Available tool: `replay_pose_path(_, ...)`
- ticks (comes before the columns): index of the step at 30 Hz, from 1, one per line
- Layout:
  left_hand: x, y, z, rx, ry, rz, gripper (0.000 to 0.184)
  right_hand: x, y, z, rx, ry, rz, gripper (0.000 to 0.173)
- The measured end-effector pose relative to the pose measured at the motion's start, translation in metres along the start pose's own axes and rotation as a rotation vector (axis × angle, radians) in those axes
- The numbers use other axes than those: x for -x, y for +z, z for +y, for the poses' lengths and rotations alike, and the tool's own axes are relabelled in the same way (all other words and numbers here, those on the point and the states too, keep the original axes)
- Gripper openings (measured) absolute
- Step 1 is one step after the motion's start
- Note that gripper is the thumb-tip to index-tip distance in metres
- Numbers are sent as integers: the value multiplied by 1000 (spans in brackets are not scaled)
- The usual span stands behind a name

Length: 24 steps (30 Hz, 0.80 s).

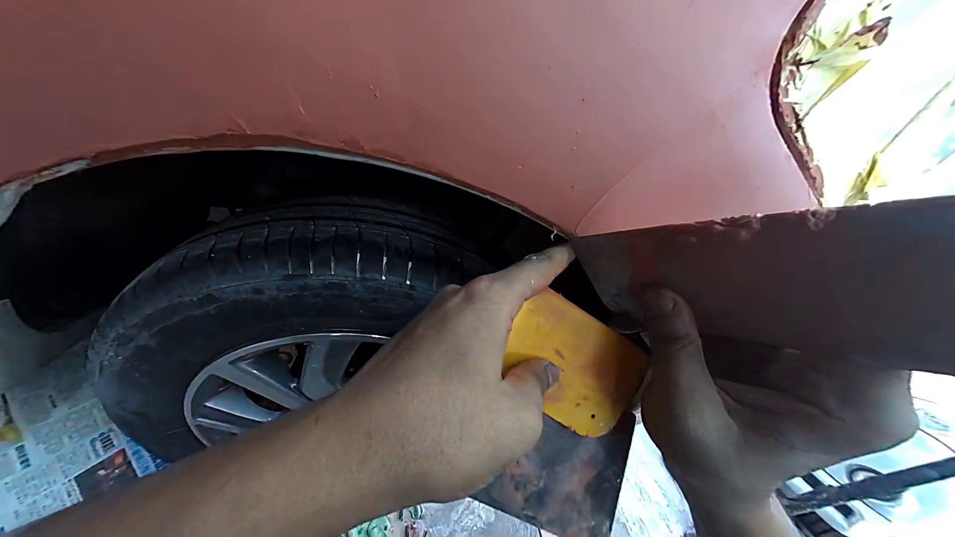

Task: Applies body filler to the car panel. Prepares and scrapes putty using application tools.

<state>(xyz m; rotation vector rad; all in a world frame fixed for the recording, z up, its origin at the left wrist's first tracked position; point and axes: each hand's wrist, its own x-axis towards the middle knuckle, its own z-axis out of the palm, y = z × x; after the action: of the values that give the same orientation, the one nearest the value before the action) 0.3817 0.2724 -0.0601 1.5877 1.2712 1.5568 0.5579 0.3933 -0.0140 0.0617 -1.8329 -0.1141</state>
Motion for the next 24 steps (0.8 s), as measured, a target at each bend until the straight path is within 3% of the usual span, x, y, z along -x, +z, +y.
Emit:
replay_pose_path(3, 0, -1, 0, 2, 17, 30, 78, 0, -4, 4, 94, -77, -27, 39)
replay_pose_path(16, 3, -2, 5, -21, -15, 37, 76, 0, -3, 9, 94, -113, -21, 37)
replay_pose_path(24, 5, -2, 6, -23, 20, 82, 77, -9, -2, 4, -20, -20, -83, 46)
